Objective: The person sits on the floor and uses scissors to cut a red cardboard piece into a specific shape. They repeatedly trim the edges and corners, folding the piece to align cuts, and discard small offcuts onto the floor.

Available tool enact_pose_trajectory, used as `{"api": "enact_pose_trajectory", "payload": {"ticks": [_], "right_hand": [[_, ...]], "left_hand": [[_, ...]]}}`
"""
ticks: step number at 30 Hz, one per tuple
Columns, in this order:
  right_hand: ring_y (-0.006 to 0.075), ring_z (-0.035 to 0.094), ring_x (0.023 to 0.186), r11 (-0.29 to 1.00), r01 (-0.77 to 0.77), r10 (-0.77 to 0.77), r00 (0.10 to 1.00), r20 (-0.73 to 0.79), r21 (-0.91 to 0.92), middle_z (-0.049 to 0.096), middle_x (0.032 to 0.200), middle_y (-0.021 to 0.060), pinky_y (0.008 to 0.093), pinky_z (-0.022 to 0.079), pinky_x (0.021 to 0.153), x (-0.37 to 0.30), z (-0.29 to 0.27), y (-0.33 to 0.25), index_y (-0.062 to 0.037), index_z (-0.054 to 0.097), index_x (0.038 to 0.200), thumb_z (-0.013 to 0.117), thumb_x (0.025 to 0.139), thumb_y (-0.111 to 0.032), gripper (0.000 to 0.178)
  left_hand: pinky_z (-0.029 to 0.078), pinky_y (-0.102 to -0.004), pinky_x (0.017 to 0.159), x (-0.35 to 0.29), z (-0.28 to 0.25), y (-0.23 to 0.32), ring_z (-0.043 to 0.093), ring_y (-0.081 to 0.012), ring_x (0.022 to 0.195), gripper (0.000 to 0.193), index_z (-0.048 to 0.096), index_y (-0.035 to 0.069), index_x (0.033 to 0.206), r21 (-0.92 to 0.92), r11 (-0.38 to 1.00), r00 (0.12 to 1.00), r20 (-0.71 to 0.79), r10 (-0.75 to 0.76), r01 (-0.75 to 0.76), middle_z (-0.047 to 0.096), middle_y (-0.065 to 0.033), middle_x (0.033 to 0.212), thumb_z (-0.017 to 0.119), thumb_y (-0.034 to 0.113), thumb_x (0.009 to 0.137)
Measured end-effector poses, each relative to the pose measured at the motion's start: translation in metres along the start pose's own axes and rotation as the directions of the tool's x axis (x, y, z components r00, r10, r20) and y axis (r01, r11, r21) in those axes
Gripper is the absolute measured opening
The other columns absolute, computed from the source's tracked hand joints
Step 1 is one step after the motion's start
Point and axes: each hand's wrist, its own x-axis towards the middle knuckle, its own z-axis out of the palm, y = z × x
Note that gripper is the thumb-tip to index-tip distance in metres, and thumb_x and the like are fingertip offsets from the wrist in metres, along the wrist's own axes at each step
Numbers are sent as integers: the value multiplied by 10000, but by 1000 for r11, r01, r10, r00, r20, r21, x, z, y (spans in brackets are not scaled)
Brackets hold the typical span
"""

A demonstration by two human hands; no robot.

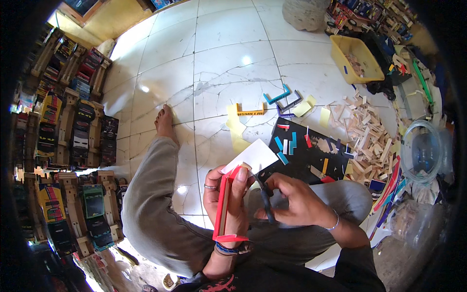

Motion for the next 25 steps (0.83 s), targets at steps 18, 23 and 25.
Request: {"api": "enact_pose_trajectory", "payload": {"ticks": [18,23,25], "right_hand": [[96,500,722,968,-210,179,962,207,136,589,877,-25,263,407,627,-2,-10,-5,-87,589,970,846,800,-208,332],[101,501,722,965,-213,174,957,233,154,591,883,-19,265,409,628,0,-12,-4,-83,588,973,842,799,-207,332],[108,496,716,973,-221,198,946,255,65,599,892,-14,269,415,628,1,-14,-5,-80,592,975,846,795,-217,341]], "left_hand": [[578,-312,814,1,-1,9,693,-184,915,518,506,19,1241,181,984,998,54,-19,9,690,-130,1070,821,166,857],[588,-326,830,2,-3,8,698,-192,941,521,502,19,1254,199,980,997,73,-10,-5,689,-129,1075,813,163,862],[591,-329,845,3,-4,8,700,-197,956,527,497,20,1264,199,980,997,80,-18,1,688,-130,1077,811,163,864]]}}
